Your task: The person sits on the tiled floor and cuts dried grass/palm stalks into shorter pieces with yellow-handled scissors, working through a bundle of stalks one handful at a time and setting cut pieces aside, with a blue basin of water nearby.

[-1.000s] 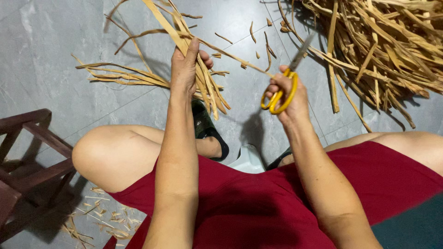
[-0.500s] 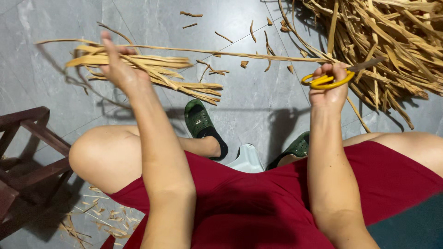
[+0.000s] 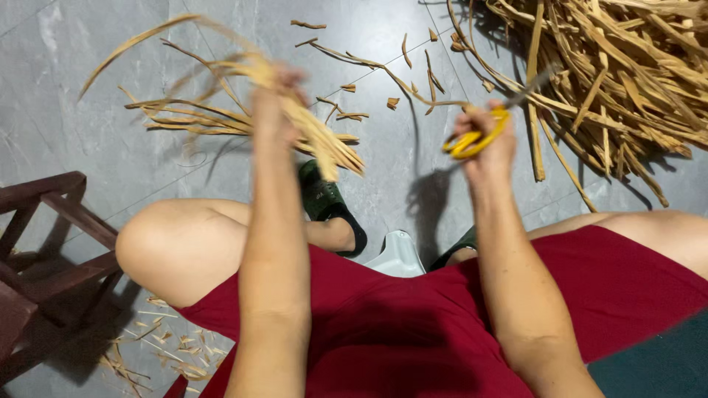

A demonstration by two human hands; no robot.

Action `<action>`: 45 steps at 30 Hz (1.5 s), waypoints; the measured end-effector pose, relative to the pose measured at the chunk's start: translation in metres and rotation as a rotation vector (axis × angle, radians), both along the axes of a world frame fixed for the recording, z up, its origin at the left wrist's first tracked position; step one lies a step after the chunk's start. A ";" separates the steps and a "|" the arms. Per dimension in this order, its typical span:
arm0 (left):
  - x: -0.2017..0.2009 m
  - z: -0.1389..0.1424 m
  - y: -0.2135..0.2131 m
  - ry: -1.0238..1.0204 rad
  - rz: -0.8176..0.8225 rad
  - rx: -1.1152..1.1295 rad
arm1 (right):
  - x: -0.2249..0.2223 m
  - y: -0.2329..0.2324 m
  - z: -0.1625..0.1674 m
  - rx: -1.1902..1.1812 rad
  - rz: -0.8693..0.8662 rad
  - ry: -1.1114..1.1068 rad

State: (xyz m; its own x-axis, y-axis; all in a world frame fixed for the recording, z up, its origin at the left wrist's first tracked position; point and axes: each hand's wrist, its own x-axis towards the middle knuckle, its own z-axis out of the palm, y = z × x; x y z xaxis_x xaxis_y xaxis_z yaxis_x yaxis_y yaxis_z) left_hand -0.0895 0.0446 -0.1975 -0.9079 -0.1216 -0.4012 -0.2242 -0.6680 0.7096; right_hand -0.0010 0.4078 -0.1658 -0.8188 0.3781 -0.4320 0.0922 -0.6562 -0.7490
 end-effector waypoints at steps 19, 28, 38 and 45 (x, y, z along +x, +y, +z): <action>0.024 -0.001 0.106 -0.256 -0.263 0.333 | 0.052 -0.075 0.053 0.300 0.716 0.002; -0.008 0.070 -0.043 0.411 0.379 -0.189 | 0.041 -0.057 0.059 0.413 0.597 -0.051; -0.009 0.010 -0.097 0.011 0.672 -0.326 | 0.037 -0.058 0.080 0.341 0.551 -0.087; 0.028 -0.094 -0.026 -0.468 0.553 -0.169 | 0.052 -0.044 0.085 0.380 0.502 -0.100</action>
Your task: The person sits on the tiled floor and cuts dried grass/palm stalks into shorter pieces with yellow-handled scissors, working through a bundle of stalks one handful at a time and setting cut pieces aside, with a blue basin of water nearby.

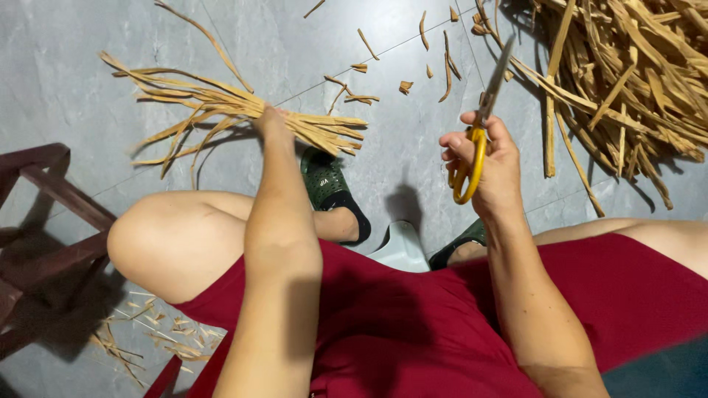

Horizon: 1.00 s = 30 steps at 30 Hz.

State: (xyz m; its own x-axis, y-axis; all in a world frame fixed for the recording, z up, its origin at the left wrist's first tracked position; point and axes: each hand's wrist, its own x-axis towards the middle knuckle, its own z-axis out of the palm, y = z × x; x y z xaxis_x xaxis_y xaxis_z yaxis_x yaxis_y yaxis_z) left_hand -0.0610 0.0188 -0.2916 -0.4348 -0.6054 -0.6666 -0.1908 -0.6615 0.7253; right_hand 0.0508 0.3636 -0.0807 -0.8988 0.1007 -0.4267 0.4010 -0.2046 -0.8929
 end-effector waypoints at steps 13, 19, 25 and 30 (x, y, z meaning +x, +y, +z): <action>0.019 0.024 0.055 -1.029 -0.477 -0.430 | 0.017 0.020 0.011 -0.011 -0.168 -0.039; 0.024 -0.005 0.065 -0.949 -0.655 -0.519 | 0.033 0.039 0.044 -0.033 -0.253 0.054; 0.025 -0.017 0.081 -0.841 -0.627 -0.502 | 0.053 0.069 0.077 -0.053 -0.311 0.173; 0.029 -0.024 0.099 -0.650 -0.494 -0.489 | 0.075 0.105 0.104 0.035 -0.320 0.216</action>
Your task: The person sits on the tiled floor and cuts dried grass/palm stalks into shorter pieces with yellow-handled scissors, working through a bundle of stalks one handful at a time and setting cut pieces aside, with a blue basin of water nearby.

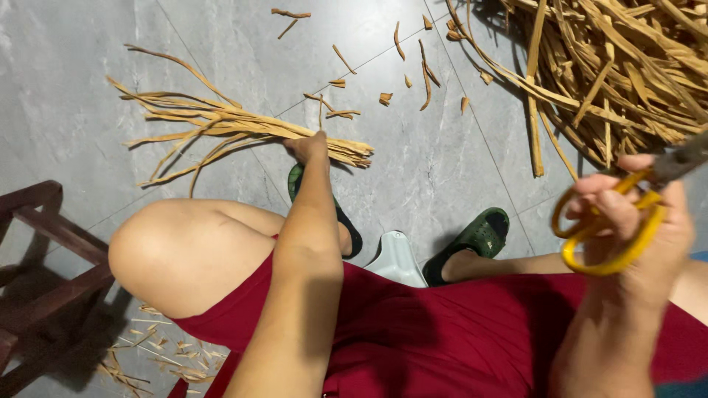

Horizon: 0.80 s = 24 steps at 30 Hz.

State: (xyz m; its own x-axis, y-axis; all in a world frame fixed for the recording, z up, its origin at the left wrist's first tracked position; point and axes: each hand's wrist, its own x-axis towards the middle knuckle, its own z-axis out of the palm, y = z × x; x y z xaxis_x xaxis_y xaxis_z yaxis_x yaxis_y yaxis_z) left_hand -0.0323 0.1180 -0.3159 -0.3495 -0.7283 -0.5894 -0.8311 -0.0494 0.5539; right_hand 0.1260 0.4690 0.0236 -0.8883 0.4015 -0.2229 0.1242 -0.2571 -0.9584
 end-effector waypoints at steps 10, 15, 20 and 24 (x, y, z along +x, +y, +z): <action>-0.007 0.029 -0.020 -0.151 -0.031 -0.459 | 0.008 0.079 -0.004 0.080 -0.063 -0.049; -0.026 0.020 0.001 0.239 -0.300 -0.541 | 0.019 0.148 -0.014 -0.026 -0.174 0.017; -0.045 0.015 0.066 0.642 -0.519 -0.232 | 0.017 0.199 -0.019 -0.259 -0.249 0.186; -0.037 0.018 0.152 0.799 -0.923 -0.108 | 0.029 0.194 -0.015 -0.241 -0.358 0.234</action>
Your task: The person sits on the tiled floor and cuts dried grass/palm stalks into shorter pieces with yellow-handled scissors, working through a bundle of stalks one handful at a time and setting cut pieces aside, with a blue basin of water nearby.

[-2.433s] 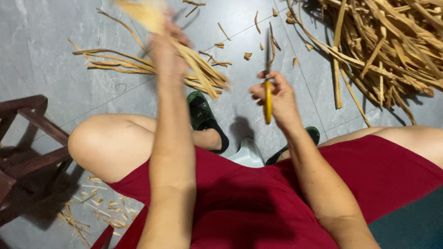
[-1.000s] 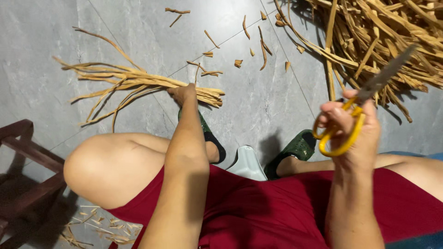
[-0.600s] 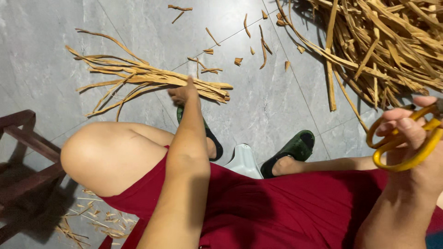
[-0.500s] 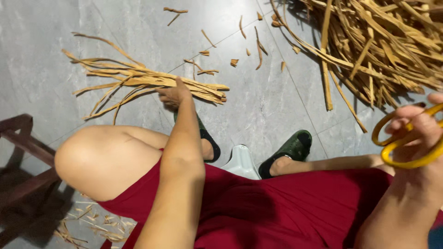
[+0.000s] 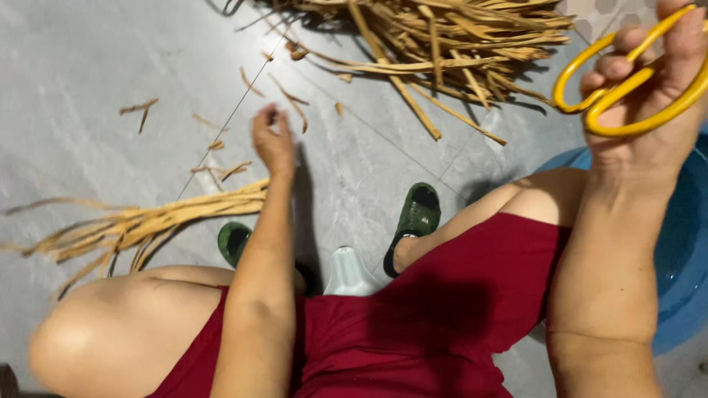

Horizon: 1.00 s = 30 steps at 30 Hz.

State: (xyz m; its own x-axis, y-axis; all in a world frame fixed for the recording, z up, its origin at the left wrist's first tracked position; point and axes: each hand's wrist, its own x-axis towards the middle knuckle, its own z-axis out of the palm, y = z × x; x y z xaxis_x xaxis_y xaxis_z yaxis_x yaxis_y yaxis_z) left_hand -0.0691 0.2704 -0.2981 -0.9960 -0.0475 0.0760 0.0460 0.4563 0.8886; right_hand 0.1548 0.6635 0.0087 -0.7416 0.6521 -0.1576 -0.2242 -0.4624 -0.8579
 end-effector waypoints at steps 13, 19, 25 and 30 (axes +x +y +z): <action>-0.046 0.037 0.166 0.225 -0.502 -0.340 | 0.002 -0.071 0.029 0.143 0.015 -0.017; -0.118 0.047 0.219 0.361 -0.649 -0.874 | -0.005 -0.078 0.029 0.017 0.118 0.037; -0.106 0.046 0.252 0.291 -0.744 -1.007 | -0.011 -0.079 0.026 -0.050 0.204 0.087; -0.097 0.034 0.240 0.546 -0.795 -0.843 | -0.016 -0.079 0.029 -0.062 0.177 0.069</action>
